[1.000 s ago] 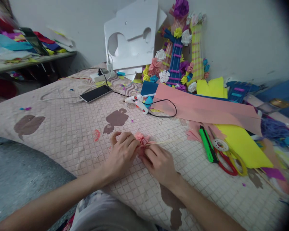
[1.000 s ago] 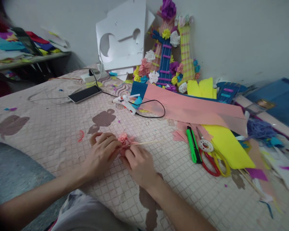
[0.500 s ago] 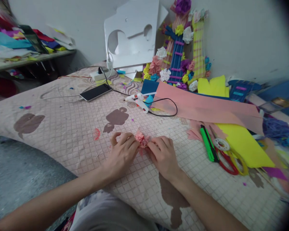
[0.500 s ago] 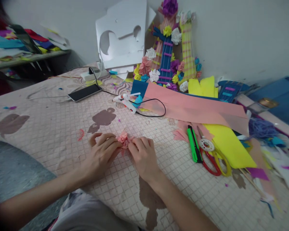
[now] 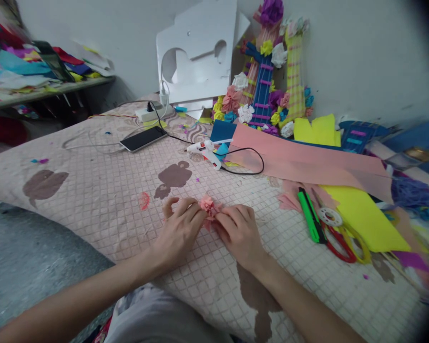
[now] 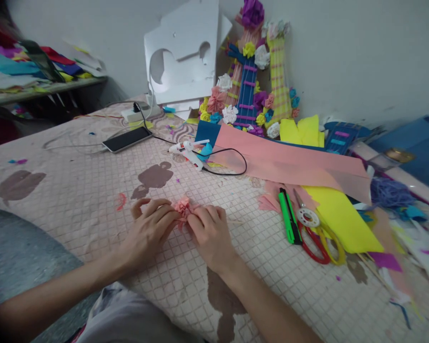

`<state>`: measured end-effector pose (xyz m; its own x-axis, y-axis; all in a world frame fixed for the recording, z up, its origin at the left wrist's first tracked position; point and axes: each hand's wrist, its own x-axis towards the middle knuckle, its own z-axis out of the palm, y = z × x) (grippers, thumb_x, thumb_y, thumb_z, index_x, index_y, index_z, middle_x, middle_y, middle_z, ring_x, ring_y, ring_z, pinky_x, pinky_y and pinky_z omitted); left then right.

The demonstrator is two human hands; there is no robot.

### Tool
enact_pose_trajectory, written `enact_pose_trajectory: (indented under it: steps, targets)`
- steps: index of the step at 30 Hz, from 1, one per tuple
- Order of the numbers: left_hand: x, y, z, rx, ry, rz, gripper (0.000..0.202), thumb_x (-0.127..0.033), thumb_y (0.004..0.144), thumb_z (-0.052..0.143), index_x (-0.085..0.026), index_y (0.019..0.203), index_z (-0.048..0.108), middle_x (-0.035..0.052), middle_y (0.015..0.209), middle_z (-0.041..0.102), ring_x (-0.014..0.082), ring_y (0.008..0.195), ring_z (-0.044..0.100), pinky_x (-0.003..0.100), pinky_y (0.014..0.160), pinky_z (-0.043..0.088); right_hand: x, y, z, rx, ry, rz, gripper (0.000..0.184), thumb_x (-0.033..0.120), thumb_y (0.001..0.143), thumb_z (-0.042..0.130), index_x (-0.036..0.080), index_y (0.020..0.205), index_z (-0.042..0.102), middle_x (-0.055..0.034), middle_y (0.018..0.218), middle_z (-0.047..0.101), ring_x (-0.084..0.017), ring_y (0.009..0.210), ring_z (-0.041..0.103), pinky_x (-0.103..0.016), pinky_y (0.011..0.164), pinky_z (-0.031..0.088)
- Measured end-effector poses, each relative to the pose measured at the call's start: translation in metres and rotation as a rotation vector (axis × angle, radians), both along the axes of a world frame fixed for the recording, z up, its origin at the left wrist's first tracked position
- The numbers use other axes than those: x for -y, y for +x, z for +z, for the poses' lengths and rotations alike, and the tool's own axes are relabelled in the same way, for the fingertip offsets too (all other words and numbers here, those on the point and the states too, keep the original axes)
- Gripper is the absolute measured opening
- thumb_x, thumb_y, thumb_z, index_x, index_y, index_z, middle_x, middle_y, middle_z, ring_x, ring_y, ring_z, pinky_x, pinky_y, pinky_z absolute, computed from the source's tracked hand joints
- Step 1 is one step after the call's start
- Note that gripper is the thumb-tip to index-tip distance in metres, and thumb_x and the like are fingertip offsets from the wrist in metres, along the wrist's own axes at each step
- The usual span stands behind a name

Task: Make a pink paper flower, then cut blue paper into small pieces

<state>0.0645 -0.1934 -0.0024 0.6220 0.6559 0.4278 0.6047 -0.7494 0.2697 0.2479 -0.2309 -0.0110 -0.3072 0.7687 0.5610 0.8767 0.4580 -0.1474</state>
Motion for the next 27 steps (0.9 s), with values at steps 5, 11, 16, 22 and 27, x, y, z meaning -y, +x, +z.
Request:
enact_pose_trajectory:
  steps: [5,11,16,22,27]
  targets:
    - [0.0008,-0.0001,0.0008,-0.023,0.010,-0.011,0.020,-0.007,0.092,0.040,-0.017,0.095,0.058,0.0069,0.097,0.065,0.0244,0.106,0.049,0.048,0.097,0.023,-0.0022,-0.0012,0.0004,0.014,0.010,0.012,0.010,0.020,0.091,0.052,0.018,0.089,0.062,-0.0048,0.089,0.065,-0.019,0.087,0.051,-0.035,0.079,0.038]
    - [0.0009,0.0000,0.0003,-0.003,0.026,-0.005,0.019,-0.010,0.092,0.042,-0.018,0.095,0.059,0.0065,0.094,0.066,0.0244,0.104,0.049,0.048,0.097,0.022,-0.0044,-0.0029,-0.0004,0.045,0.008,0.022,0.009,0.020,0.090,0.054,0.016,0.088,0.063,-0.0057,0.089,0.065,-0.019,0.087,0.053,-0.035,0.078,0.036]
    - [0.0034,-0.0005,0.0025,0.030,0.039,0.050,0.014,-0.015,0.092,0.047,-0.020,0.095,0.059,0.0049,0.094,0.065,0.0226,0.097,0.051,0.048,0.096,0.023,-0.0044,-0.0037,-0.0014,0.071,-0.022,0.030,0.010,0.016,0.091,0.051,0.017,0.092,0.061,-0.0059,0.094,0.066,-0.019,0.089,0.053,-0.036,0.080,0.035]
    - [0.0013,-0.0023,0.0026,0.051,0.115,0.023,0.017,-0.012,0.092,0.046,-0.021,0.093,0.060,0.0025,0.090,0.065,0.0207,0.098,0.051,0.046,0.096,0.020,-0.0040,-0.0034,-0.0036,0.062,-0.022,0.033,0.011,0.014,0.091,0.050,0.016,0.095,0.060,-0.0062,0.094,0.067,-0.019,0.087,0.054,-0.036,0.080,0.035]
    - [-0.0007,-0.0044,0.0050,-0.007,0.076,-0.007,0.019,-0.012,0.094,0.042,-0.022,0.095,0.059,0.0020,0.092,0.064,0.0204,0.099,0.051,0.046,0.097,0.019,-0.0041,-0.0020,-0.0058,0.053,-0.014,0.036,0.011,0.013,0.089,0.053,0.014,0.098,0.060,-0.0067,0.097,0.066,-0.020,0.088,0.054,-0.037,0.081,0.035]
